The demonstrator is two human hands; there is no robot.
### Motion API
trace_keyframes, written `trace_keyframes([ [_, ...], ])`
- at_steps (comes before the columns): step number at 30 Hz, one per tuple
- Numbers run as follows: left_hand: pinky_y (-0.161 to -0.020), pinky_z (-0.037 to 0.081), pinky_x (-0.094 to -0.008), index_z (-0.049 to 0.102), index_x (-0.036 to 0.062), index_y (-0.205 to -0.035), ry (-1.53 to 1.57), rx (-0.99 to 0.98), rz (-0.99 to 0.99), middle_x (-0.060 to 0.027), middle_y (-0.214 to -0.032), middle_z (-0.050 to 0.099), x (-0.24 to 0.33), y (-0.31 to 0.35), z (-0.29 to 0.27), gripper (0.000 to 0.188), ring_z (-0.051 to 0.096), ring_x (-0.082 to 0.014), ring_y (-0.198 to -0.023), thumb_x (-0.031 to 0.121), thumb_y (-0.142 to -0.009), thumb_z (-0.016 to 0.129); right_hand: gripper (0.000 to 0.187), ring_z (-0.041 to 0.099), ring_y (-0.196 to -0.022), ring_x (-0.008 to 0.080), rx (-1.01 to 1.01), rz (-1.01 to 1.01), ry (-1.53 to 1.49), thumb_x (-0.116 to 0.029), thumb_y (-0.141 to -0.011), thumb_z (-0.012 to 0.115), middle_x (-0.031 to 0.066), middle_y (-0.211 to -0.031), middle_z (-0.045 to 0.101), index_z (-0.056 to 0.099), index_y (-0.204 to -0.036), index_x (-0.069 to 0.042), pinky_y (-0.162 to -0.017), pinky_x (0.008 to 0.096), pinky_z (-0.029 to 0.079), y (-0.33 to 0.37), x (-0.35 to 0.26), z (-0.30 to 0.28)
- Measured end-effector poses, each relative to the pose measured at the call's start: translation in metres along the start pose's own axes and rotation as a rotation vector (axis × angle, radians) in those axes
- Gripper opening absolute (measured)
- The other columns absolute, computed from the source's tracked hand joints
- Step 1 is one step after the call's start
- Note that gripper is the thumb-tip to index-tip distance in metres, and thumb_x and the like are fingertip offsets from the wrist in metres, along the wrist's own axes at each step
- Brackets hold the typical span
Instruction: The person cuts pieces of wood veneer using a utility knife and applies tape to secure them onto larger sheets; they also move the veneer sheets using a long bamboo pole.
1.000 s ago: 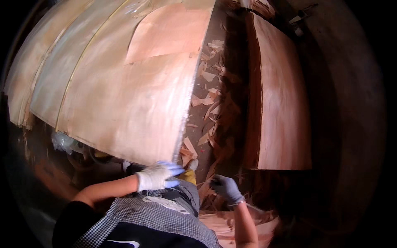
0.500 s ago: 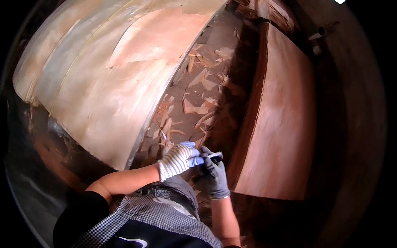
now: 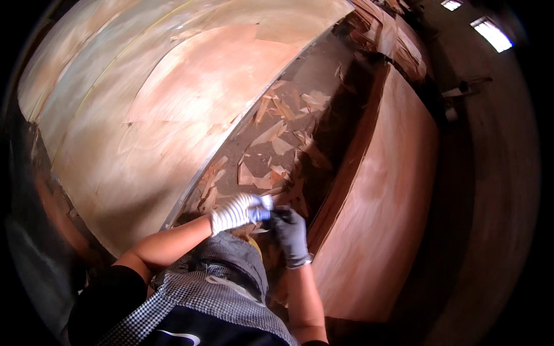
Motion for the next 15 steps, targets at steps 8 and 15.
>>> trace_keyframes([
  [8,-0.067,0.050,-0.0276,0.069,-0.0004,-0.091,-0.351,0.680,-0.273,-0.0078,-0.080,0.070,-0.009,0.007,-0.164,0.025,0.062,-0.0125,-0.070,0.022,-0.080,0.071,0.014,0.059,-0.058,0.0105,-0.457,0.002,0.367,-0.013,-0.083,0.066,0.0029,-0.070,0.065,0.065,-0.087,0.000,-0.051,0.0250,0.045,-0.160,0.021,0.082],
  [15,-0.105,0.030,-0.0429,0.053,0.0034,-0.121,-1.403,1.146,-0.129,-0.0134,-0.132,0.048,0.068,0.011,-0.260,0.047,0.044,-0.0269,-0.123,0.019,-0.078,0.064,0.023,0.062,-0.052,0.0139,-0.450,-0.028,0.372,-0.019,-0.085,0.062,0.0087,-0.063,0.066,0.064,-0.082,0.004,-0.050,0.0281,0.048,-0.281,-0.015,0.190],
])
Point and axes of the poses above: each hand's wrist, its own y-axis away from the middle knuckle, its own z-axis out of the palm, x = y × z, the point moved 10 cm from there along -y, towards the middle knuckle
